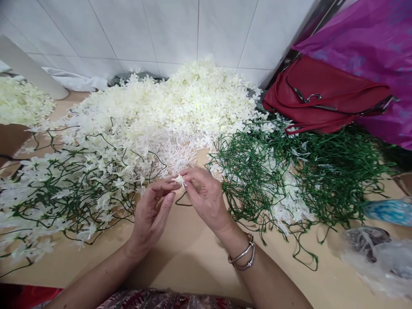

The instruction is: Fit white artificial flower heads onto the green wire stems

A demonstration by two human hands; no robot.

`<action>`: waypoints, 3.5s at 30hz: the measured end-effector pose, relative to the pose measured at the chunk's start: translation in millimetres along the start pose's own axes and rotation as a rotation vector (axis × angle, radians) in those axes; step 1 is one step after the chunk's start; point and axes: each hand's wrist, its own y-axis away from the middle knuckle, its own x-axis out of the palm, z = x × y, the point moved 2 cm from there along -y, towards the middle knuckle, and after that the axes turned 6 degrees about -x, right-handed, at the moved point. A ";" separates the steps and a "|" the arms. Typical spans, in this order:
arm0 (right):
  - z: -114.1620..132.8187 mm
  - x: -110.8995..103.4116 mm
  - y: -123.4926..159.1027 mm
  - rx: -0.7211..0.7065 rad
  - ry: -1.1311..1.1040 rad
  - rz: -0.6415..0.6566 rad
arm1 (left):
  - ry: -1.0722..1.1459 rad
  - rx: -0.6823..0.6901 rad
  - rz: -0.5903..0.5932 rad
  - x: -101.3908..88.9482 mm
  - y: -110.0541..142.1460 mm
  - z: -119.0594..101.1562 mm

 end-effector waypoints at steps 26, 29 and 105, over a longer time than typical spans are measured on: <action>-35.2 -37.7 -21.5 0.363 -0.349 -0.113 | -0.705 0.349 0.190 23.9 -26.8 -6.0; -31.1 -35.0 -20.5 0.439 -0.463 -0.070 | -0.341 0.164 0.120 15.1 -26.3 -9.8; -35.4 -11.2 -6.9 0.479 -0.337 0.168 | 0.284 -0.367 0.049 17.4 -22.6 11.2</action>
